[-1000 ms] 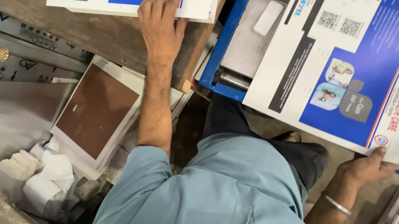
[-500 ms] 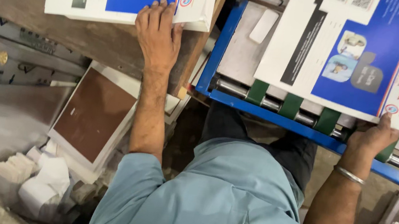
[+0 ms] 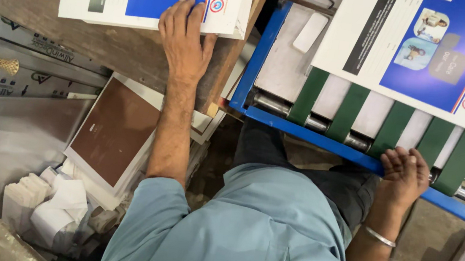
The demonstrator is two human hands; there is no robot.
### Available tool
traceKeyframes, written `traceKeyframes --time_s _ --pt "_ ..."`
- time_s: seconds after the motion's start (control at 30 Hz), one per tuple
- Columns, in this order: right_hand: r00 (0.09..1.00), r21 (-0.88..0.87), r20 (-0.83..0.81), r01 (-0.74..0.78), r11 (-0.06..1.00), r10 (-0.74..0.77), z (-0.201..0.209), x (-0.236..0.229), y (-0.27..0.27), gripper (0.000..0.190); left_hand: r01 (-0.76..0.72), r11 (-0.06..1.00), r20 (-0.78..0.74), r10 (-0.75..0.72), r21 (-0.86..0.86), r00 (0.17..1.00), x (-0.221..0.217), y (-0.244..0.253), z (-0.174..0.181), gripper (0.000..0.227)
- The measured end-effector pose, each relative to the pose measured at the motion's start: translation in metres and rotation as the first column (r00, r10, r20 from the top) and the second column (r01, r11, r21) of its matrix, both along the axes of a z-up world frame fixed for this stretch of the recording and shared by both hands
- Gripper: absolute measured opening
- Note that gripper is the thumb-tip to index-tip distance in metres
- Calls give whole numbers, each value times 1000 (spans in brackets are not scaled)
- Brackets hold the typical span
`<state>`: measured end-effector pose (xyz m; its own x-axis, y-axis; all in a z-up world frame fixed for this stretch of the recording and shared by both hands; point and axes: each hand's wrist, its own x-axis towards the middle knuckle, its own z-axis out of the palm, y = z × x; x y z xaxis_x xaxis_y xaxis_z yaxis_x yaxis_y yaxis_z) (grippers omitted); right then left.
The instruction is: The person repeatedly picks up printed sheets from a stack on the left and places them onto a blue and green roller machine on the right. The hands move quickly to feed the sheets into the rollers, which appear to be part of a binding or finishing process.
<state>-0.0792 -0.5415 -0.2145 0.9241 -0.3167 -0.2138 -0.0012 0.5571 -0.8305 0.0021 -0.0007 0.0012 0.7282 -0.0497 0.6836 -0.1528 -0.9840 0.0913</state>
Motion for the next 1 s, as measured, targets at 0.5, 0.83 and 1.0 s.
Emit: traceKeyframes --time_s 0.5,0.83,1.0 --pt "810 147 -171 -542 828 561 43 -24 129 33 -33 998 -21 32 -44 999 1 6 -14 41" --pt "793 98 -190 -571 815 578 56 -16 126 32 -27 997 -26 25 -71 999 1 9 -14 43" --pt "783 11 -167 -606 795 599 89 9 118 34 -19 987 -53 10 -162 999 6 15 4 34"
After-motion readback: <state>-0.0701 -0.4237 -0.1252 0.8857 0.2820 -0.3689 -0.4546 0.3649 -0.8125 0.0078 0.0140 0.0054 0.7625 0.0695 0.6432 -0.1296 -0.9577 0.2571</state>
